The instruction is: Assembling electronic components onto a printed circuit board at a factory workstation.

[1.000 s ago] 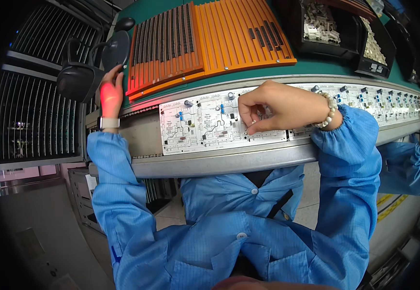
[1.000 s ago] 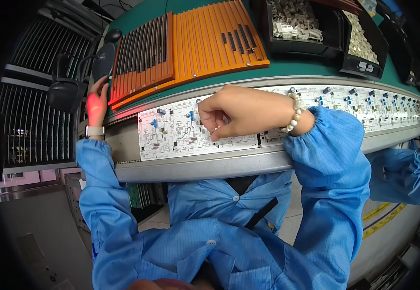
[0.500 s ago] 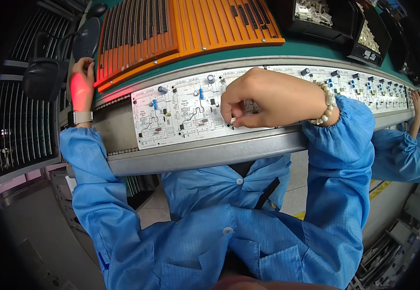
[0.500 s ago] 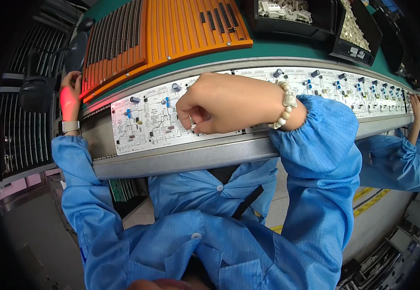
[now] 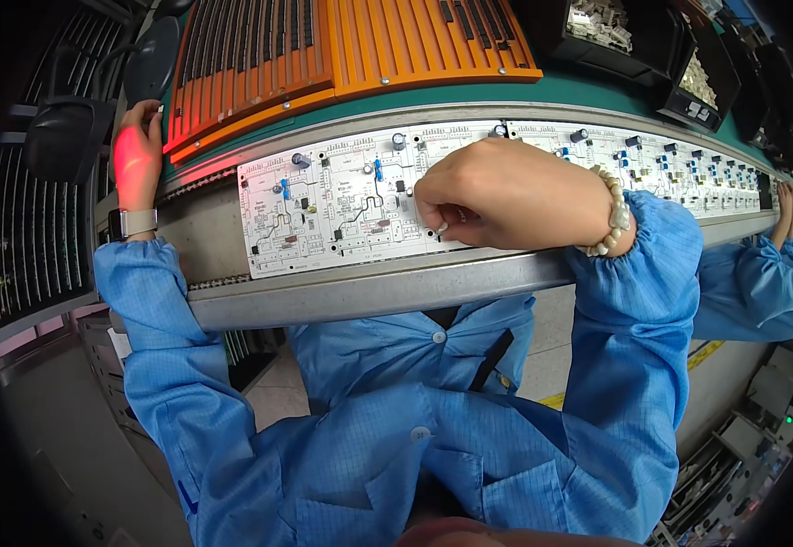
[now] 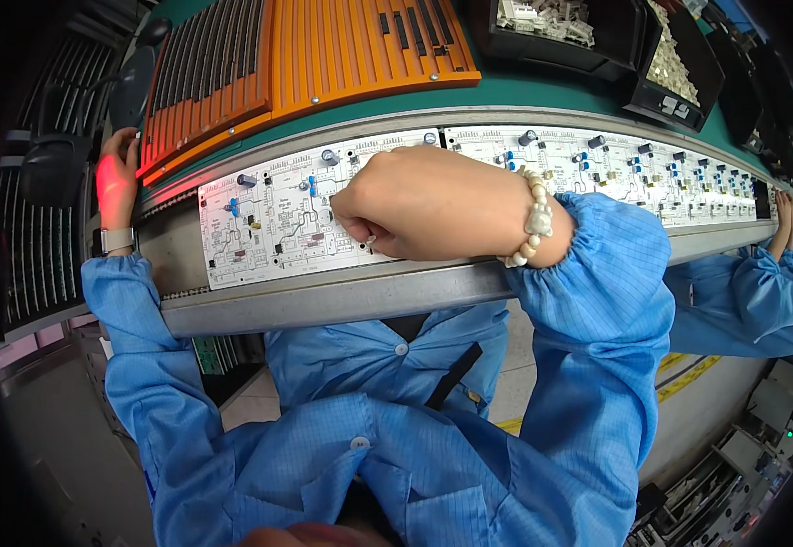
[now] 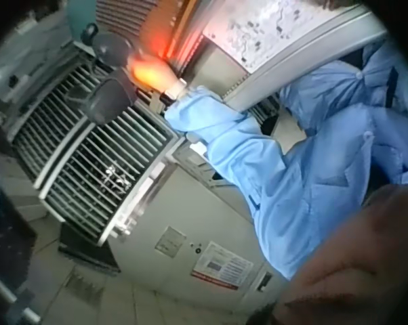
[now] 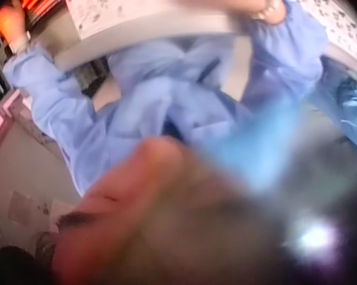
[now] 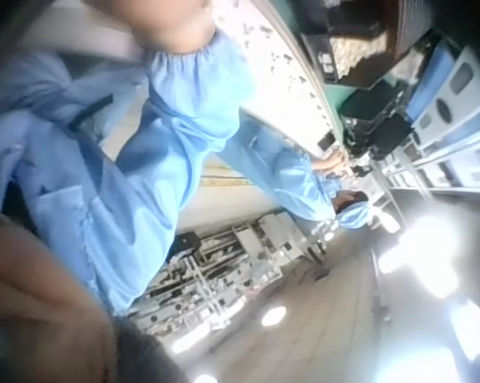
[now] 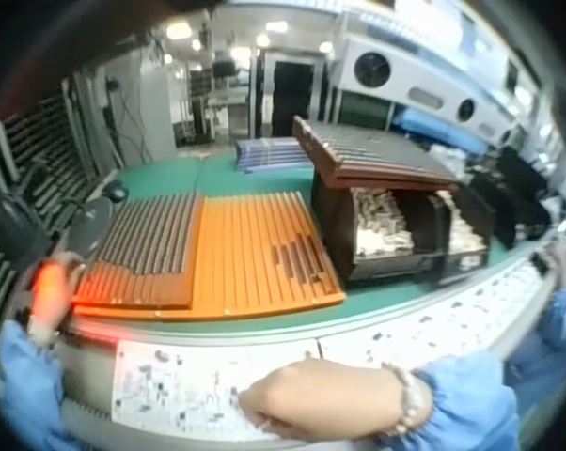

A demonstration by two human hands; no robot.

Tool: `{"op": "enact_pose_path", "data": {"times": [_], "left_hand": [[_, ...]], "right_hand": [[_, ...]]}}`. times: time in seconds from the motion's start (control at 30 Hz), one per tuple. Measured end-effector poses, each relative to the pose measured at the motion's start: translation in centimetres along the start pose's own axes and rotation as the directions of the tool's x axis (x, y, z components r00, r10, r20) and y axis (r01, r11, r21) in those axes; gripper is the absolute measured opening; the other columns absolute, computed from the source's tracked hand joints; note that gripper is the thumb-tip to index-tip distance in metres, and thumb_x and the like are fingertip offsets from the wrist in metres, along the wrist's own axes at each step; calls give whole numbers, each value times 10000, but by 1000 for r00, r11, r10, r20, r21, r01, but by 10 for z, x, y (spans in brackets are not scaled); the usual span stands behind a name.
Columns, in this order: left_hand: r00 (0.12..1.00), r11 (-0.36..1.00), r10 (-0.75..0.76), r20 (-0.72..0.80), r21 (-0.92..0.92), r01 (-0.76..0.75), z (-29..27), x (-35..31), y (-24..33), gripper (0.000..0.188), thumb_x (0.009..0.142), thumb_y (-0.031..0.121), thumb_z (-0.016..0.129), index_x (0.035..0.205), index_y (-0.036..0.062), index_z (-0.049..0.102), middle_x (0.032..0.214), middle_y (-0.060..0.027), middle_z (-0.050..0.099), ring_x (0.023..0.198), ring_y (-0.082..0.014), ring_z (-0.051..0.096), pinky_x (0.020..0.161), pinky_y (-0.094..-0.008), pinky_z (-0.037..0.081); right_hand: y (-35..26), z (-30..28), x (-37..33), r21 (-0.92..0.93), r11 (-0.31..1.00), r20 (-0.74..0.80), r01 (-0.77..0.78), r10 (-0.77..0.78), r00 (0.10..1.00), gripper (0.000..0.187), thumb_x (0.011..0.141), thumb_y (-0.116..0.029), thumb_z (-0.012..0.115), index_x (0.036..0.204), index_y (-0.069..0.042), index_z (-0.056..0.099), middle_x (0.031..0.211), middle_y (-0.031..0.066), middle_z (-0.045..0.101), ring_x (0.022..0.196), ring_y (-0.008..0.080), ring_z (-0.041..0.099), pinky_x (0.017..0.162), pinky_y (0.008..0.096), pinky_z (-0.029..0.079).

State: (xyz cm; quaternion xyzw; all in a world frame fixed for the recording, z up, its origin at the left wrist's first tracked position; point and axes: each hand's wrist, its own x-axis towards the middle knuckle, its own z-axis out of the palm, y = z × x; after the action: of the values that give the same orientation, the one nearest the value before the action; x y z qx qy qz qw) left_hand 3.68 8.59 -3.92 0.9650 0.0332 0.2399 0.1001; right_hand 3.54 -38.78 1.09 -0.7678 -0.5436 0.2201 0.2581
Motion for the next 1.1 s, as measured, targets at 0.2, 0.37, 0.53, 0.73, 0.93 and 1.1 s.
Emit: {"op": "enact_pose_path", "data": {"times": [0.2,0.37,0.53,0.73,0.93,1.1], "left_hand": [[1000,1000,-19,-22,9,19,1,3,9,142,923,106,615,1029,19,649,912,-136,685,768,-220,667,696,-314,514],[1000,985,-26,-13,-168,24,5,-5,-22,152,974,126,577,1070,10,597,918,-115,664,796,-177,645,706,-292,500],[997,980,-64,-35,-189,57,-18,-19,-8,198,978,110,568,1131,-8,614,921,-88,687,803,-142,641,740,-282,505],[962,929,-269,46,-252,271,-58,-62,57,248,978,117,586,1198,12,630,968,-77,686,771,-113,638,765,-247,515],[963,744,-232,140,-612,268,-77,-90,141,195,978,58,573,1142,-48,595,1018,-120,682,814,-127,653,769,-246,509],[912,678,10,411,-672,296,-72,-92,200,145,958,-5,553,1092,-60,553,1016,-171,686,834,-173,697,728,-259,533]], "right_hand": [[2,-7,-4,38,999,26,10,-11,1000,161,753,-67,750,818,-41,606,693,84,612,647,256,618,600,352,477],[17,-43,-15,0,1000,-337,16,-15,941,230,813,-241,784,865,-36,694,762,73,682,628,147,625,566,275,491],[8,-86,-40,-220,771,-762,-597,246,599,357,758,-284,809,819,20,632,747,128,628,745,294,615,682,359,498],[37,-73,-50,-430,712,-673,-556,158,723,576,741,-370,798,1067,46,567,1008,197,586,981,366,572,854,424,475],[23,-75,-44,-320,730,-701,-605,247,669,374,790,-264,758,995,23,635,967,164,604,959,345,582,846,418,475],[18,-73,-39,-283,704,-753,-652,259,606,321,781,-234,768,937,27,664,935,169,608,933,346,588,825,414,484]]}}
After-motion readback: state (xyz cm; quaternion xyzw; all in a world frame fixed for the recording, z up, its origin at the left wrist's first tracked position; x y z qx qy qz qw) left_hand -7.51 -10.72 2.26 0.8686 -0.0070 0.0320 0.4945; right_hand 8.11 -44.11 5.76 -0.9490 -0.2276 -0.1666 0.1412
